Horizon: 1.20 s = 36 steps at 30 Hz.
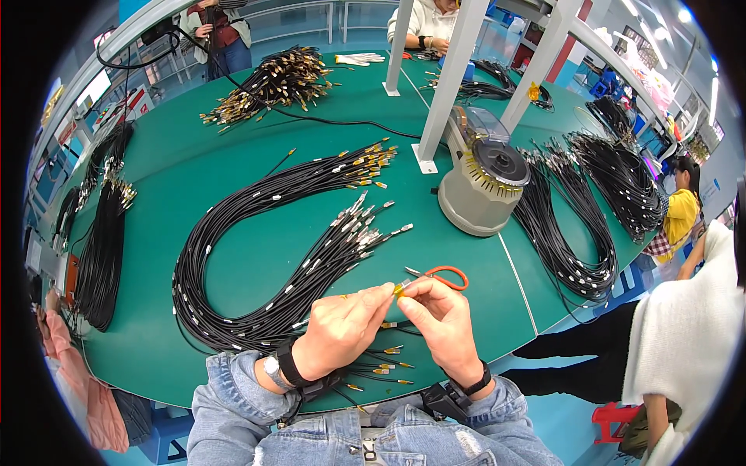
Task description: Assembling wire harnesses by attaching connectors to bundles of wires.
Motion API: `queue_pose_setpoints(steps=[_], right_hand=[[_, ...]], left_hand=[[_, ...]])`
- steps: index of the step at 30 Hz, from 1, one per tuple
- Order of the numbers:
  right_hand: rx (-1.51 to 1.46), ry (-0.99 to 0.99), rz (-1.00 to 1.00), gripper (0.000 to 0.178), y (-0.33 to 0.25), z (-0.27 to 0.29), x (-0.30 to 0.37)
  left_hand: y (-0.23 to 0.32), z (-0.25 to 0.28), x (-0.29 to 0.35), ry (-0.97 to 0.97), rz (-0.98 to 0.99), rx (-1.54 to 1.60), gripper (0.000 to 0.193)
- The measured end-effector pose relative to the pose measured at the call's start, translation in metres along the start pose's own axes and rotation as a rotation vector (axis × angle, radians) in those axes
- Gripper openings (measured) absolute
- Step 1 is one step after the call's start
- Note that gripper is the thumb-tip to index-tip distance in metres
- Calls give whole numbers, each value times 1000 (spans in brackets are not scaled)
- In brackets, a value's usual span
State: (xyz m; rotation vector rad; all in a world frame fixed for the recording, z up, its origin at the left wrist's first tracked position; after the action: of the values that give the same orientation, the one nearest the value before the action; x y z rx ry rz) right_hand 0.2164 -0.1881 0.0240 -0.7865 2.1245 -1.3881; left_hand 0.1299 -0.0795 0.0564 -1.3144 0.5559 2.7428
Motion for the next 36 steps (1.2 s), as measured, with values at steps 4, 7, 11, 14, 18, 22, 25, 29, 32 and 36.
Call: queue_pose_setpoints(steps=[4, 7, 11, 14, 18, 22, 25, 29, 32, 36], right_hand=[[5, -3, 8, 10, 2, 1, 0], [12, -10, 11, 9, 1, 1, 1], [5, -4, 12, 9, 1, -2, 3], [-45, 4, 5, 8, 2, -4, 3], [-26, 18, 32, 7, 4, -3, 3], [0, 19, 36, 7, 5, -3, 2], [-2, 21, 54, 7, 3, -5, 2], [89, 0, 105, 6, 2, -2, 1], [174, -15, 143, 7, -2, -1, 1], [246, -7, 191, 9, -4, -3, 3]], left_hand=[[-4, -1, -1, -19, 73, 69, 19], [-8, -3, 1, -64, 162, 167, 15], [-14, -7, 3, -164, 376, 422, 11], [-15, -9, 4, -200, 541, 633, 9], [-18, -15, 9, -305, 696, 846, 9], [-18, -14, 11, -307, 738, 848, 9], [-14, -9, 8, -293, 557, 629, 9], [-14, -8, 5, -302, 458, 539, 9], [-16, -8, 4, -382, 521, 628, 11], [-21, -13, 8, -481, 615, 806, 15]])
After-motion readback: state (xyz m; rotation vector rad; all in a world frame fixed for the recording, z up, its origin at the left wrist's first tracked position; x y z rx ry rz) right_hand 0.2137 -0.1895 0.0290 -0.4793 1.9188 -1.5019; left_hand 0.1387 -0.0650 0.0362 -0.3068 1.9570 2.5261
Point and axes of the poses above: each hand's wrist, its own x-axis away from the middle knuckle, its own z-axis out of the back of the hand, y = z × x, the point moved 5 cm from there along -x, towards the middle knuckle, and after that the axes turned 8 degrees about -x, right-handed, at the moved point
